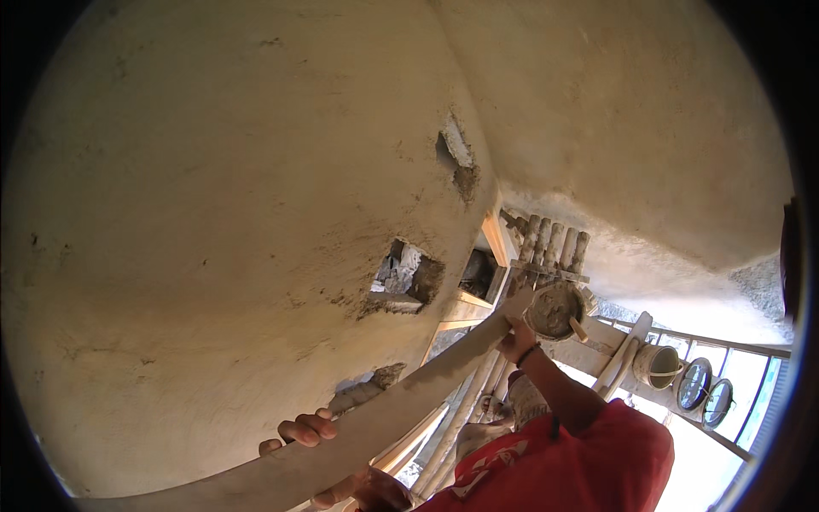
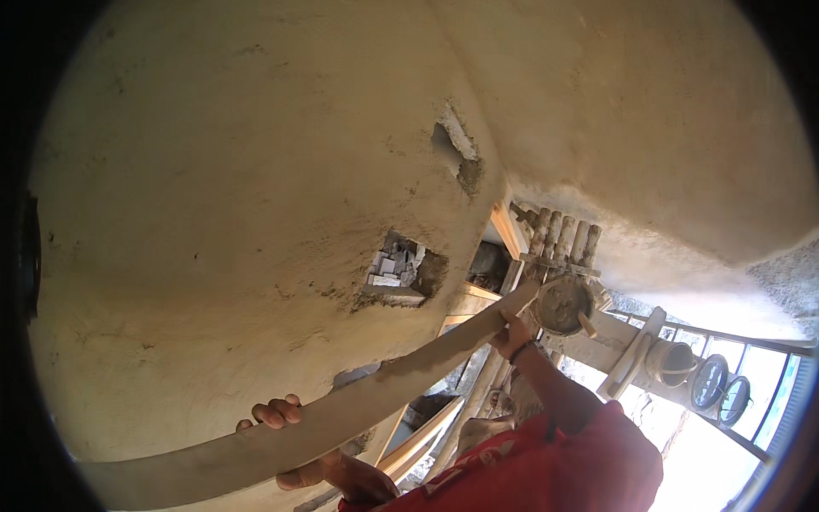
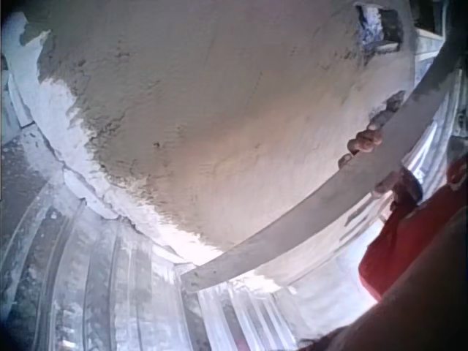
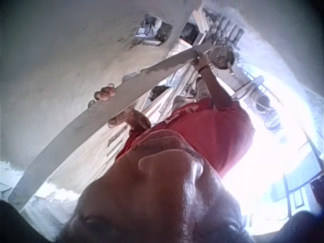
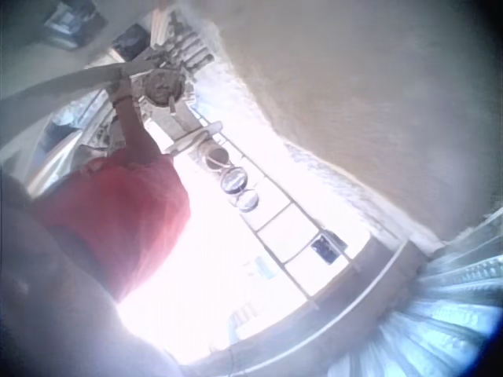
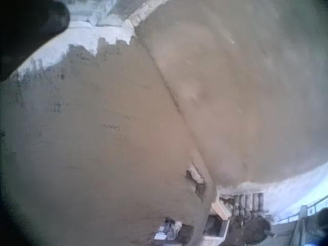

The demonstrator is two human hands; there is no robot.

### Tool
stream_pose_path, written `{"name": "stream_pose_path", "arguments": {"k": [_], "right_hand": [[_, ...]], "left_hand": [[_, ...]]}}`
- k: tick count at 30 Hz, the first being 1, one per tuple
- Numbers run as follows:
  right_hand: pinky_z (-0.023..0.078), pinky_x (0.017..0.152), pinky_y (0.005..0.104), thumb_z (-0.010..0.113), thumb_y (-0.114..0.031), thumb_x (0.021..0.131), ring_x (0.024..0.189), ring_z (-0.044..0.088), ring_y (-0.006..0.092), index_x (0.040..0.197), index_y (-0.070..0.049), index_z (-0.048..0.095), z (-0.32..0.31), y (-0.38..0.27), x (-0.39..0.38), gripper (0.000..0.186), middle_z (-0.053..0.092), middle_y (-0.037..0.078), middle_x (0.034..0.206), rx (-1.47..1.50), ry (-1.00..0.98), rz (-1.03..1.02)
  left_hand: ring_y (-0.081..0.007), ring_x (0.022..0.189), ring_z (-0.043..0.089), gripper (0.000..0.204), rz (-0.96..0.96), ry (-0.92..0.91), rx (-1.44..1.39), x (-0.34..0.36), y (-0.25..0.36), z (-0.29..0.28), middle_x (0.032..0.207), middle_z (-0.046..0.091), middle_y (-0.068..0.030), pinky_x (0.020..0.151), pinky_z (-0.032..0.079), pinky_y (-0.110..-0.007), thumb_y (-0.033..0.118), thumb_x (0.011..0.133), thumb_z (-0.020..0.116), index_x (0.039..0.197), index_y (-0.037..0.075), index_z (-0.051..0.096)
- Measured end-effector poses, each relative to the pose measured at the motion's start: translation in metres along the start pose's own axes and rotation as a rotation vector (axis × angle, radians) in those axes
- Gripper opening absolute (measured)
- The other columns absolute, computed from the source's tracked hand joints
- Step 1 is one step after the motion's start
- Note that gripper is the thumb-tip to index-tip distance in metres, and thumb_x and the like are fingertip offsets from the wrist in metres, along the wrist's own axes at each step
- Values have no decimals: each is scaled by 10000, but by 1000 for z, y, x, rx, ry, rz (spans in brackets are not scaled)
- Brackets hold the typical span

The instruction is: The person applies plaster to a concrete wall using a trowel and then smooths it out using a long wooden board.

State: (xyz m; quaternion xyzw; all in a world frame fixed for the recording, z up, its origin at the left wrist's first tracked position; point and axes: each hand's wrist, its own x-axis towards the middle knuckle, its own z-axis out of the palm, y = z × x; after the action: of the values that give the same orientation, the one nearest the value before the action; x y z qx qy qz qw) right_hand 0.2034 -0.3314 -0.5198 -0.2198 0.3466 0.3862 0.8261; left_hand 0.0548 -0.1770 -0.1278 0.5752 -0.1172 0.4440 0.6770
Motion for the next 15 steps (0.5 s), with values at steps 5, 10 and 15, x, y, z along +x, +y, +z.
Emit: {"name": "stream_pose_path", "arguments": {"k": [5,10,15], "right_hand": [[500,763,392,551,-254,866,878,580,245,992,-56,522,55,4,-14,237,577,101,930,-19,-40,-34],[511,663,333,591,-249,844,775,583,192,958,-88,556,97,-25,-2,200,587,41,842,-172,-162,-259],[476,676,367,612,-291,820,795,552,182,984,-117,561,167,-53,35,244,575,19,880,-298,-51,-297]], "left_hand": [[-318,1119,408,693,260,444,435,-16,50,-7,1253,376,-171,1030,266,-466,423,788,615,1282,20,343],[-327,1123,429,631,259,1138,956,-82,110,-72,1253,421,-174,957,345,-451,418,829,569,1267,8,376],[-250,1018,526,540,33,1272,446,-138,105,-147,1108,546,-124,876,431,-367,411,848,560,1178,-4,460]]}}
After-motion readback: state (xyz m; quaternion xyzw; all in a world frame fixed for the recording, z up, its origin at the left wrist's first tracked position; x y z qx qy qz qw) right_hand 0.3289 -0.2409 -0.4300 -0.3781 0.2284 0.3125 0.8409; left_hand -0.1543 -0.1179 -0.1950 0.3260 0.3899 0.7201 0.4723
